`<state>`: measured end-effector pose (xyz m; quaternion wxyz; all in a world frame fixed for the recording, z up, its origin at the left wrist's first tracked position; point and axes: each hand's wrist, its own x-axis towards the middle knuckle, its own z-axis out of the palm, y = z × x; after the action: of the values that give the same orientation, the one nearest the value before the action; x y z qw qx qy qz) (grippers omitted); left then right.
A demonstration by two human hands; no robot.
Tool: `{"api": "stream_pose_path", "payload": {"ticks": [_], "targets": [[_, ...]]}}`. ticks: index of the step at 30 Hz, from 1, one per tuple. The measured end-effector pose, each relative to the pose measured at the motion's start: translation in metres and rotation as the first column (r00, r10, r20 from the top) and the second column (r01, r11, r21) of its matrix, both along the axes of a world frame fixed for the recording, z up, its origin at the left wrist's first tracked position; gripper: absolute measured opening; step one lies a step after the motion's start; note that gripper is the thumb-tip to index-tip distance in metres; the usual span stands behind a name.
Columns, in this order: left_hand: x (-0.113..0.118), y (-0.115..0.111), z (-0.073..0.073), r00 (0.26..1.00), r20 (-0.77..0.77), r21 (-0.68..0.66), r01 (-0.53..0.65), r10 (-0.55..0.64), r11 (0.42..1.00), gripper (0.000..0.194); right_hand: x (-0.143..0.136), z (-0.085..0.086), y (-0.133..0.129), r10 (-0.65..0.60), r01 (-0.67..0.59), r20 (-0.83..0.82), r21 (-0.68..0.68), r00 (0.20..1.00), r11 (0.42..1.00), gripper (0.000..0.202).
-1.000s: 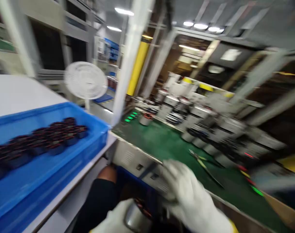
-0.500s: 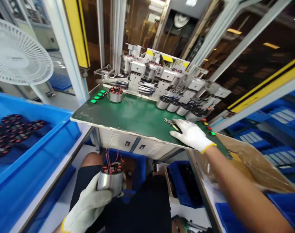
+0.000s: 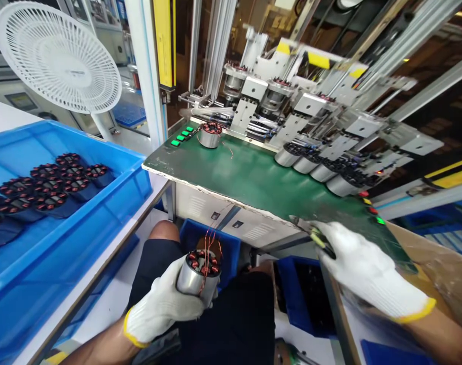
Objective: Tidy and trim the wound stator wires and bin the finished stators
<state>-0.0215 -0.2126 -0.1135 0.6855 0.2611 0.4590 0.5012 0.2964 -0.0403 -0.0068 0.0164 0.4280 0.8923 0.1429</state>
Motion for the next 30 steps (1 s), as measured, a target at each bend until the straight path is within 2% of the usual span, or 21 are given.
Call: {"api": "stream_pose_path", "payload": {"ticks": [2,5,9,12,17,21,24,26,29,30], "targets": [[0.002,-0.001,-0.001,0.997,-0.071,-0.031,-0.012,0.009,0.999,0.057,-0.017,0.001,-0.023,0.082,-0.088,-0.051,-0.137,0.995,0.987,0.044],[0.004,-0.005,-0.002,0.988,-0.157,-0.069,-0.009,-0.002,0.998,0.063,-0.047,0.004,-0.051,0.158,-0.183,-0.097,-0.365,0.983,0.913,0.057],[0.000,-0.010,-0.006,0.951,-0.308,-0.132,-0.021,-0.021,0.991,0.074,-0.074,0.013,-0.063,0.174,-0.224,-0.143,-0.556,0.974,0.800,0.070],[-0.004,-0.011,-0.007,0.916,-0.398,-0.154,-0.025,-0.039,0.988,0.074,-0.080,0.014,-0.063,0.209,-0.266,-0.164,-0.599,0.964,0.755,0.077],[-0.001,-0.008,-0.005,0.907,-0.414,-0.165,0.013,-0.081,0.986,0.080,-0.084,0.011,-0.063,0.241,-0.290,-0.162,-0.592,0.957,0.752,0.078],[0.005,-0.008,-0.001,0.901,-0.429,-0.156,-0.005,-0.063,0.988,0.079,-0.089,0.010,-0.064,0.248,-0.300,-0.173,-0.636,0.953,0.711,0.067],[0.007,-0.009,0.000,0.878,-0.471,-0.159,0.015,-0.089,0.987,0.077,-0.090,0.008,-0.065,0.197,-0.269,-0.183,-0.690,0.963,0.672,0.054],[0.006,-0.009,0.000,0.866,-0.486,-0.161,0.042,-0.117,0.986,0.078,-0.090,0.008,-0.067,0.145,-0.244,-0.197,-0.758,0.970,0.604,0.047],[0.004,-0.009,0.001,0.839,-0.515,-0.156,0.108,-0.174,0.982,0.082,-0.087,0.011,-0.068,0.053,-0.186,-0.181,-0.884,0.982,0.429,0.042],[0.003,-0.009,0.001,0.823,-0.532,-0.154,0.136,-0.198,0.979,0.083,-0.084,0.011,-0.069,0.024,-0.169,-0.176,-0.890,0.984,0.424,0.046]]}}
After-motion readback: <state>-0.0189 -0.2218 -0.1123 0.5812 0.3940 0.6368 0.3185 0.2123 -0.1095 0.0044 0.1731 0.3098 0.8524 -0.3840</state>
